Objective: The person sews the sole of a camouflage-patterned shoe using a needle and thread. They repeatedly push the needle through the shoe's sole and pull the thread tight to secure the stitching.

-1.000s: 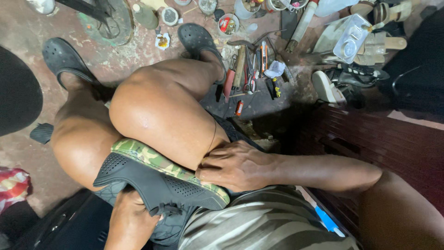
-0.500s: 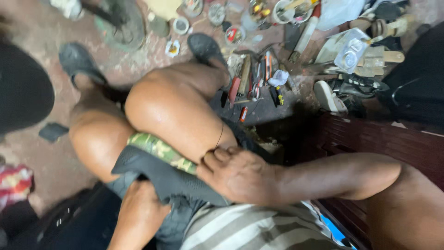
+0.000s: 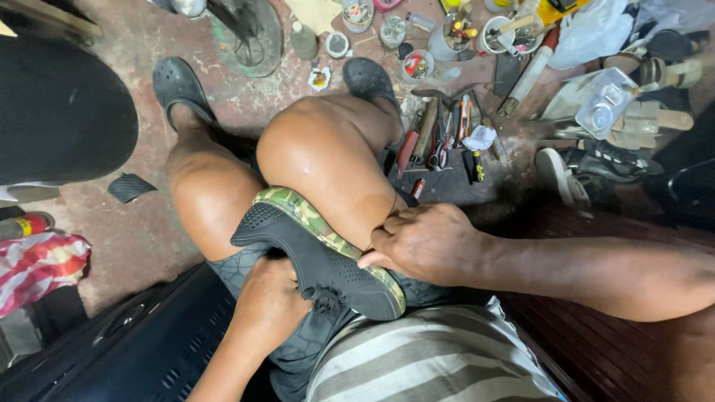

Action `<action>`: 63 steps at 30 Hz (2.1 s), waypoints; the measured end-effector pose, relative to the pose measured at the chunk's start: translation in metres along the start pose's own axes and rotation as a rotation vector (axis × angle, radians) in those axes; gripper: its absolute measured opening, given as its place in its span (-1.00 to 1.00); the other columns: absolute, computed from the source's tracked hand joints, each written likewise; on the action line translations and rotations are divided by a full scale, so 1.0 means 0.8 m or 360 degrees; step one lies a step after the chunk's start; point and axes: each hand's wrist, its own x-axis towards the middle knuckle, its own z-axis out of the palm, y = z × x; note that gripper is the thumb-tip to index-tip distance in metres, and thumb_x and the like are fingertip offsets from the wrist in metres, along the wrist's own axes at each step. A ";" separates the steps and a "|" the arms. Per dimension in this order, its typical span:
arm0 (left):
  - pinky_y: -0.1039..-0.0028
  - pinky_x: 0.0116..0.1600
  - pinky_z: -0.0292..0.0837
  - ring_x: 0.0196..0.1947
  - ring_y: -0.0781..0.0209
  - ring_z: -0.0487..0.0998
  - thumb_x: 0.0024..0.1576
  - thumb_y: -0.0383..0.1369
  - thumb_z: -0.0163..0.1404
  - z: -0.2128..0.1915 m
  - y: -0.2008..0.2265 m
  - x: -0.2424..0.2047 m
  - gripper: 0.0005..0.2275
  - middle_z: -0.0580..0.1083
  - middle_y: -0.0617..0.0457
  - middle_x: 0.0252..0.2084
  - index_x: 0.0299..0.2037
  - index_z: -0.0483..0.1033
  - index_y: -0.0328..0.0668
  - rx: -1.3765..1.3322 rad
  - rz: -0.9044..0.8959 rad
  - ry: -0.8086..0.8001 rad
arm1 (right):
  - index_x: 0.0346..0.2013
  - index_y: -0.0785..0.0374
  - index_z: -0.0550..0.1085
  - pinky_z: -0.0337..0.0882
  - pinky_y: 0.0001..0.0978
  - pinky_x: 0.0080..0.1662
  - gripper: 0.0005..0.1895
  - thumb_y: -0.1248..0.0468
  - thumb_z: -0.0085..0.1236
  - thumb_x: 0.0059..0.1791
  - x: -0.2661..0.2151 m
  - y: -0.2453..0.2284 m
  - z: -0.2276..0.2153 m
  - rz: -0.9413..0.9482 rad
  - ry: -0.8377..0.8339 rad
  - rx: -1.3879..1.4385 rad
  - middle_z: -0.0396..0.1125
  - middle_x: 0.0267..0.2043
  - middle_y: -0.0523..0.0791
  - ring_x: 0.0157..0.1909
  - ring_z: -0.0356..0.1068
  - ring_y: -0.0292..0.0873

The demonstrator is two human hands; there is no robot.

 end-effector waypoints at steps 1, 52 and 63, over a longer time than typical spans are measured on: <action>0.10 -0.06 0.44 -0.22 -0.20 0.57 -0.18 -0.53 0.12 -0.001 0.002 0.001 -0.82 0.62 -0.08 -0.31 -0.39 0.65 -0.09 -0.0025 0.0004 0.0021 | -0.54 0.20 0.49 0.45 -0.22 -0.44 -0.51 -0.15 0.11 -0.01 0.000 0.000 0.000 0.0002 0.0025 -0.0020 0.39 -0.59 -0.10 -0.50 0.48 -0.08; 0.48 -0.24 0.55 -0.22 0.33 0.59 0.25 -0.58 -0.10 0.000 0.103 -0.015 -0.61 0.55 0.13 -0.19 0.31 0.34 -0.15 -0.1297 -0.0252 0.0289 | -0.29 0.19 0.51 0.49 -0.39 -0.28 -0.83 0.15 0.21 0.01 -0.038 0.036 0.005 0.0123 -0.0165 0.1227 0.45 -0.24 -0.15 -0.32 0.51 -0.25; 0.50 -0.23 0.62 -0.19 0.20 0.60 -0.04 -0.44 0.31 0.015 0.116 -0.001 -0.18 0.45 -0.13 0.08 0.44 0.09 -0.07 -0.0419 0.0045 0.0457 | -0.24 0.15 0.53 0.44 -0.27 -0.41 -0.83 0.13 0.18 0.01 -0.015 -0.001 0.012 0.0156 0.0079 0.0774 0.48 -0.23 -0.10 -0.44 0.46 -0.16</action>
